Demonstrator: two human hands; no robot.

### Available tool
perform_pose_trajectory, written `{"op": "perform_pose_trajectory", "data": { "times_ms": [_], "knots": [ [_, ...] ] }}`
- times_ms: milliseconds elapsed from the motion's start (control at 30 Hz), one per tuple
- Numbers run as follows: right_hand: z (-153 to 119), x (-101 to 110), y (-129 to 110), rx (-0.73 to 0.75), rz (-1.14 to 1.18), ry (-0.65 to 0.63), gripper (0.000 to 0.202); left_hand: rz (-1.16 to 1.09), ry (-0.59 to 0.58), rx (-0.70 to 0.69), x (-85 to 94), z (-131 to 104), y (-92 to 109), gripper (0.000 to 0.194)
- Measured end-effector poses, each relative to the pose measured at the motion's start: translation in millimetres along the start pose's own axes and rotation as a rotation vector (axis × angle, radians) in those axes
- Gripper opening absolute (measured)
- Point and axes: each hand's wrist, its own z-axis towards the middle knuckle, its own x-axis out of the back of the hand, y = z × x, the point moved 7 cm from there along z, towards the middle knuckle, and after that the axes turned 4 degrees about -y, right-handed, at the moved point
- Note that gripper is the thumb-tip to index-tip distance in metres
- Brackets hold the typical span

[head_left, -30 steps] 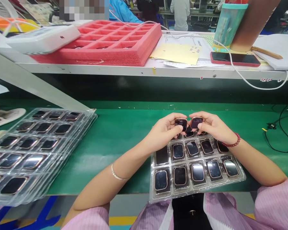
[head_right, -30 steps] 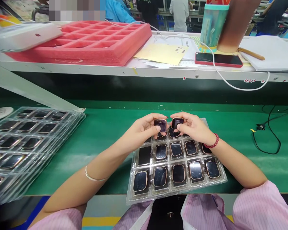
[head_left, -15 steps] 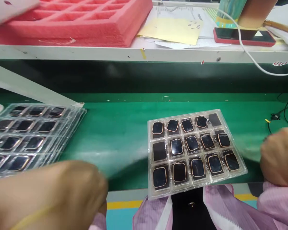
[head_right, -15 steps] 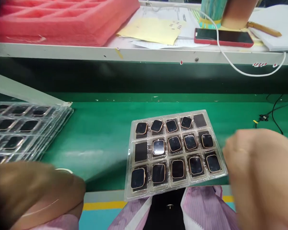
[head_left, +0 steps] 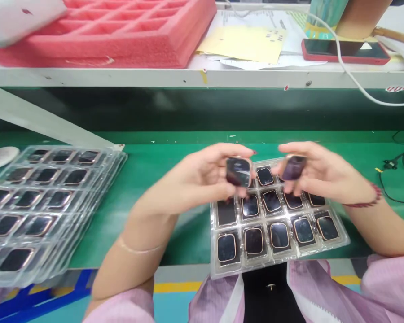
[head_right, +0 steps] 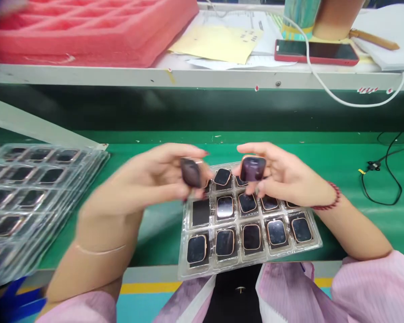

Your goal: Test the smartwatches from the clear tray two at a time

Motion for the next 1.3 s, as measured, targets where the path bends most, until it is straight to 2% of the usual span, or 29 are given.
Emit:
{"op": "perform_pose_trajectory", "data": {
  "times_ms": [100, 200, 267, 433, 600, 967, 1133, 1300],
  "knots": [
    [23, 1, 23, 0.018, -0.058, -0.044, 0.051, 0.138, -0.128, 0.021, -19.4, 32, -22, 0.048],
    [32, 2, 38, -0.007, -0.104, -0.017, 0.033, 0.181, -0.108, 0.025, -24.1, 45, -40, 0.026],
    [32, 2, 41, 0.002, -0.110, -0.002, 0.028, 0.199, -0.098, 0.026, -25.0, 45, -44, 0.024],
    [33, 9, 41, 0.075, -0.106, 0.049, 0.037, 0.262, -0.043, 0.007, -21.6, 42, -44, 0.036],
    [38, 10, 51, 0.072, -0.122, 0.024, 0.041, 0.247, -0.004, -0.001, -18.2, 48, -49, 0.033],
    [38, 9, 56, 0.074, -0.156, -0.006, 0.044, 0.236, -0.002, -0.037, -17.2, 48, -50, 0.034],
    [36, 13, 55, 0.080, -0.116, 0.010, 0.052, 0.156, 0.004, -0.008, -12.5, 50, -53, 0.055],
    [39, 21, 58, 0.056, 0.009, 0.010, 0.056, -0.022, -0.106, 0.041, -13.5, 53, -58, 0.073]
  ]
}}
